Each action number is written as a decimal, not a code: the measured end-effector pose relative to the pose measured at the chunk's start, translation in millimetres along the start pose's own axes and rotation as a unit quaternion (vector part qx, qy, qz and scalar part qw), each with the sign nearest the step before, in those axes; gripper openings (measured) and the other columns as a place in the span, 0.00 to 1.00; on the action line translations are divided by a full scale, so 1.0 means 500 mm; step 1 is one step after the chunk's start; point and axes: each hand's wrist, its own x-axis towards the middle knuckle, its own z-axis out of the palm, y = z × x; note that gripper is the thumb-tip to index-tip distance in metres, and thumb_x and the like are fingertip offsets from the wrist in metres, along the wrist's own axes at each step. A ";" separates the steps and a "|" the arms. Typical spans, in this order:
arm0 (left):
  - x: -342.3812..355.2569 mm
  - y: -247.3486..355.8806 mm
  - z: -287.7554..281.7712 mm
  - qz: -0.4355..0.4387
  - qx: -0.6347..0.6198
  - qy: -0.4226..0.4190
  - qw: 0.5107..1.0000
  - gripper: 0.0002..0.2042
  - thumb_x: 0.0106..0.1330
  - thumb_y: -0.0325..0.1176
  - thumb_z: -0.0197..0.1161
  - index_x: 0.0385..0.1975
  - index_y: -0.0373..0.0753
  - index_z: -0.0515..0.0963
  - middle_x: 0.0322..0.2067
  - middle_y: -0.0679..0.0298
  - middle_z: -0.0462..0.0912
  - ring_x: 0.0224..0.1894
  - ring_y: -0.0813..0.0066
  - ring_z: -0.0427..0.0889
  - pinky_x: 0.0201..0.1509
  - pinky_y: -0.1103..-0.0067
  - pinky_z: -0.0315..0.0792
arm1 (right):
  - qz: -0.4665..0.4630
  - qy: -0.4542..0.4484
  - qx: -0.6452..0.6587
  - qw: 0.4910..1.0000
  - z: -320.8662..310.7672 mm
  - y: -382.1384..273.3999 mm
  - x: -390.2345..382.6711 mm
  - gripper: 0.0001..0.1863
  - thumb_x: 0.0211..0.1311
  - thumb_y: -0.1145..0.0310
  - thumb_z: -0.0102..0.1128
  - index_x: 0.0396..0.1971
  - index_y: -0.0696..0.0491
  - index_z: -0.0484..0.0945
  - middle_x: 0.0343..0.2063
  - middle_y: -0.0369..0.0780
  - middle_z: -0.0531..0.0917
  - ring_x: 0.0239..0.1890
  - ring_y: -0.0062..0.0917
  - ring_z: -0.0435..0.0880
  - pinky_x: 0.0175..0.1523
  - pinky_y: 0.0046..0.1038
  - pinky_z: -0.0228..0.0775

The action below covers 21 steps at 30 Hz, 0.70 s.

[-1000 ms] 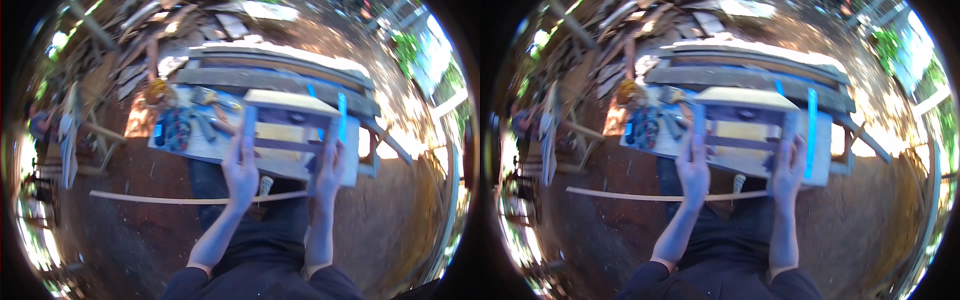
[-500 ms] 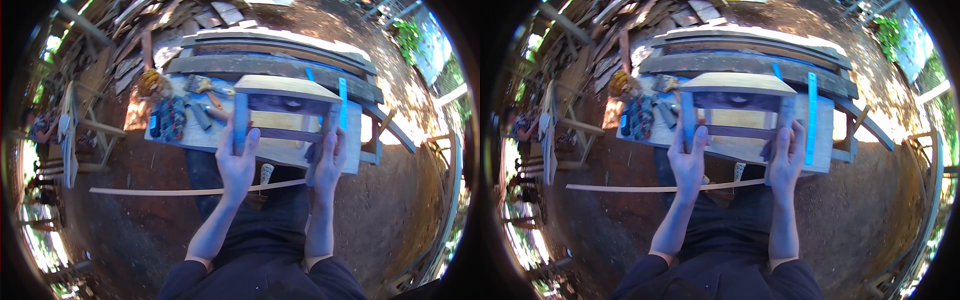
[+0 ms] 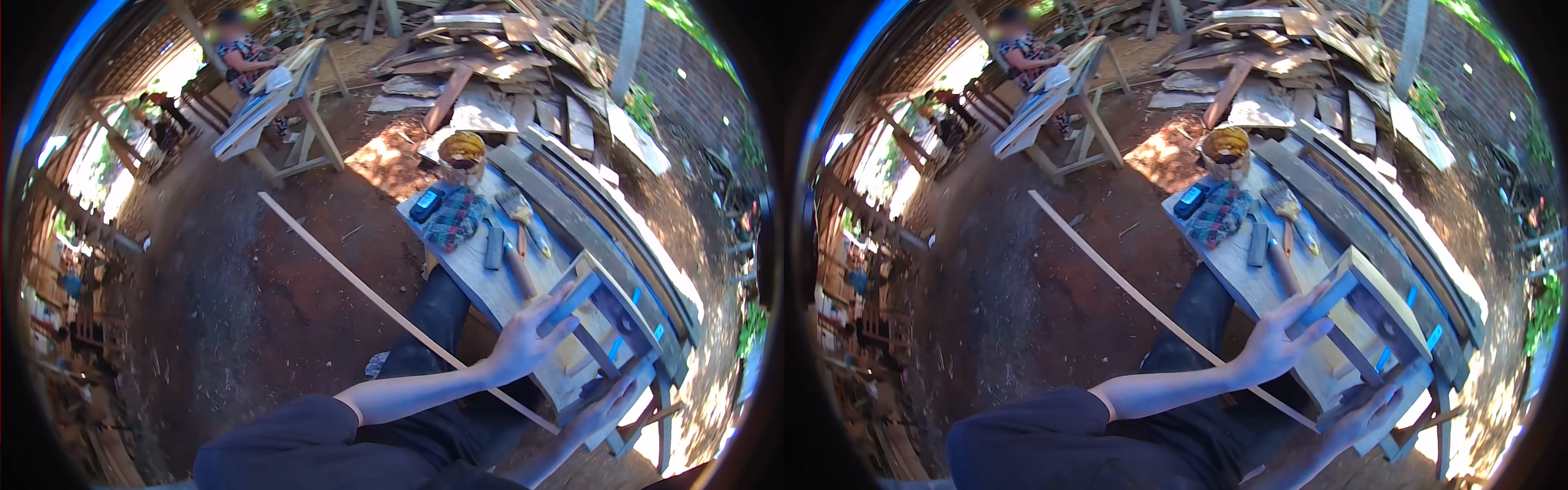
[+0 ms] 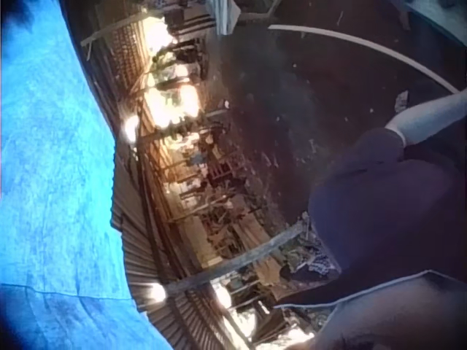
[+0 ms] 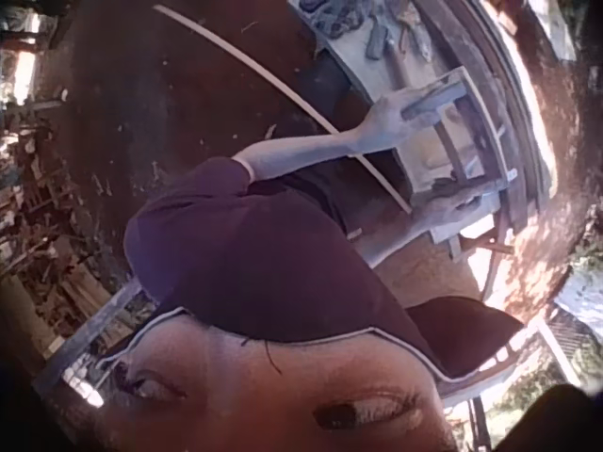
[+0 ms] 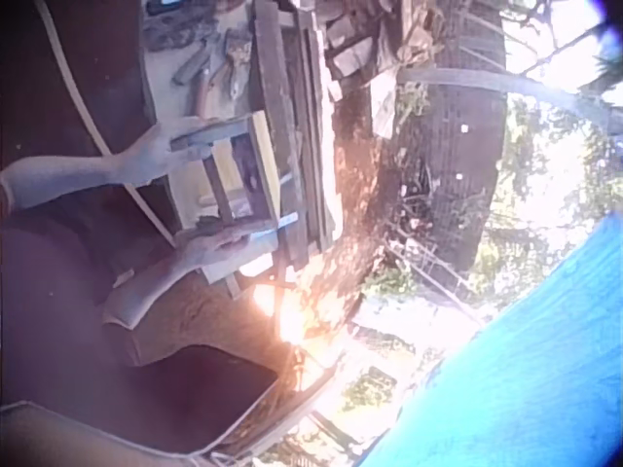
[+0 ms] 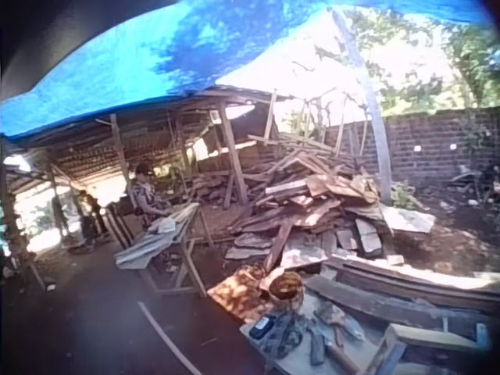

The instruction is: Assembling components of a wooden frame and sanding the edges.

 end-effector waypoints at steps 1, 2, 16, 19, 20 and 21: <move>0.000 0.006 0.001 0.005 0.001 0.001 1.000 0.27 0.76 0.36 0.62 0.72 0.36 0.66 0.56 0.57 0.80 0.59 0.75 0.77 0.64 0.76 0.71 | -0.006 -0.011 0.003 1.000 0.000 -0.002 0.001 0.25 0.81 0.50 0.47 0.53 0.61 0.74 0.35 0.38 0.78 0.34 0.20 0.73 0.40 0.24 0.67; -0.001 0.008 0.003 0.009 0.001 -0.001 1.000 0.28 0.76 0.36 0.62 0.72 0.36 0.66 0.58 0.54 0.80 0.62 0.72 0.77 0.66 0.74 0.70 | -0.031 -0.009 -0.014 0.999 0.002 -0.006 0.001 0.25 0.81 0.51 0.47 0.54 0.60 0.74 0.35 0.38 0.78 0.34 0.20 0.73 0.39 0.23 0.66; 0.000 0.009 -0.004 -0.001 0.013 -0.011 1.000 0.26 0.79 0.40 0.56 0.74 0.41 0.64 0.58 0.50 0.79 0.60 0.60 0.81 0.63 0.69 0.73 | -0.073 0.004 -0.020 0.997 0.009 0.013 0.011 0.27 0.81 0.49 0.47 0.57 0.61 0.73 0.35 0.38 0.77 0.33 0.19 0.72 0.37 0.23 0.64; 0.001 0.003 0.000 -0.013 0.007 -0.016 1.000 0.26 0.80 0.40 0.55 0.74 0.41 0.65 0.59 0.50 0.79 0.62 0.60 0.80 0.64 0.69 0.73 | -0.021 0.000 0.020 1.000 0.010 -0.002 0.002 0.26 0.80 0.49 0.50 0.57 0.59 0.73 0.34 0.37 0.77 0.32 0.18 0.71 0.35 0.22 0.63; 0.002 0.001 0.003 -0.018 0.006 -0.017 1.000 0.25 0.80 0.40 0.55 0.73 0.40 0.65 0.60 0.50 0.79 0.62 0.61 0.80 0.64 0.70 0.73 | -0.022 0.006 0.022 0.999 0.007 0.005 0.005 0.26 0.80 0.49 0.50 0.57 0.59 0.73 0.34 0.37 0.77 0.32 0.18 0.71 0.35 0.22 0.63; 0.001 0.002 0.006 -0.025 0.005 -0.019 1.000 0.25 0.80 0.40 0.54 0.73 0.40 0.65 0.61 0.50 0.78 0.63 0.63 0.79 0.65 0.70 0.72 | 0.009 -0.008 0.082 0.997 -0.002 0.015 0.005 0.25 0.78 0.50 0.52 0.58 0.57 0.74 0.35 0.37 0.77 0.33 0.17 0.73 0.36 0.21 0.64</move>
